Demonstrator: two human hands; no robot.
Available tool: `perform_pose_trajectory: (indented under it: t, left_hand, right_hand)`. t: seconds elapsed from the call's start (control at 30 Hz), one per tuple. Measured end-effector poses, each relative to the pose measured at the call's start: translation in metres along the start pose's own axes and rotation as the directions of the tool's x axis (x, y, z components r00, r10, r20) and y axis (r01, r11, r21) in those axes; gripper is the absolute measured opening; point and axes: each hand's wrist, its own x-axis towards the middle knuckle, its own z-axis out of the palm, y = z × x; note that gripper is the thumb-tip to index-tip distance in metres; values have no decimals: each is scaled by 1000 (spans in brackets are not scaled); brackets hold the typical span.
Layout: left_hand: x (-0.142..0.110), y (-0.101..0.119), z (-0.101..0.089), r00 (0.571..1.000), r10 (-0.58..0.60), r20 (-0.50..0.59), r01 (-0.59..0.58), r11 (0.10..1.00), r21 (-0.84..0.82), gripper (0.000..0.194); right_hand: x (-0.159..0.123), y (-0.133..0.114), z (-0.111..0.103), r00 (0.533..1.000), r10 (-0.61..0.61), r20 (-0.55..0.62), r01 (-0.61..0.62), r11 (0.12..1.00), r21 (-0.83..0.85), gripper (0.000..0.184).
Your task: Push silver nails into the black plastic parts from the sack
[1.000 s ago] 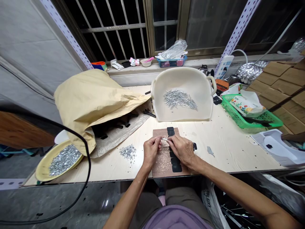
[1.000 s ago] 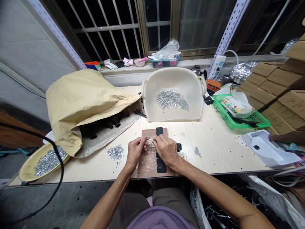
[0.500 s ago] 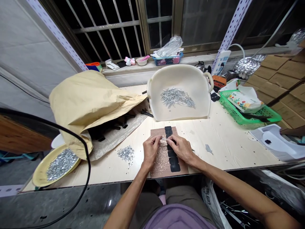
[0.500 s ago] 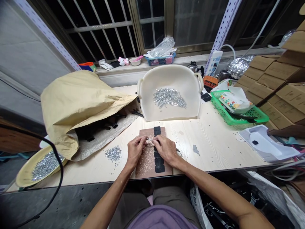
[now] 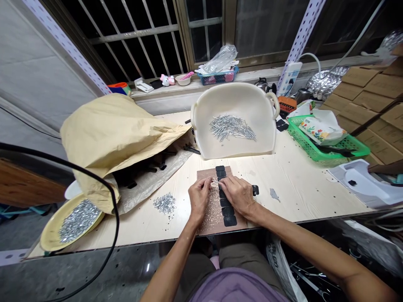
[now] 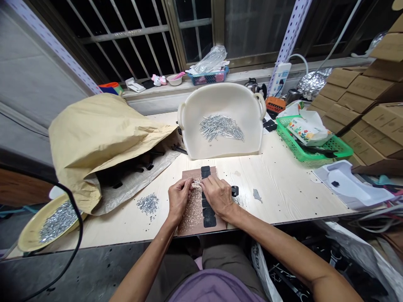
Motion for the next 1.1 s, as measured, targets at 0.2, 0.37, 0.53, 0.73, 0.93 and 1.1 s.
perform_pose_trajectory:
  t: [0.2, 0.37, 0.53, 0.73, 0.93, 1.1]
  left_hand:
    - [1, 6, 0, 998, 57, 38, -58, 998, 13, 33]
    - [2, 1, 1, 998, 24, 63, -22, 999, -28, 30]
    - [5, -1, 2, 995, 1, 99, 4, 999, -43, 33]
    - [10, -3, 3, 992, 1, 129, -3, 1000, 21, 45]
    - [10, -8, 0, 968, 201, 153, -246, 886, 392, 42]
    - [4, -24, 6, 930, 276, 241, -363, 784, 503, 41]
  right_hand:
    - [4, 5, -4, 950, 191, 245, -265, 909, 321, 23]
    - [3, 7, -2, 966, 189, 175, -244, 893, 379, 21]
    - [5, 12, 5, 943, 157, 294, -310, 735, 603, 30]
    - [11, 36, 1, 992, 73, 101, -108, 911, 398, 21]
    - [26, 82, 7, 993, -70, 96, 62, 994, 86, 26]
    - [39, 101, 15, 978, -178, 110, 167, 980, 104, 28]
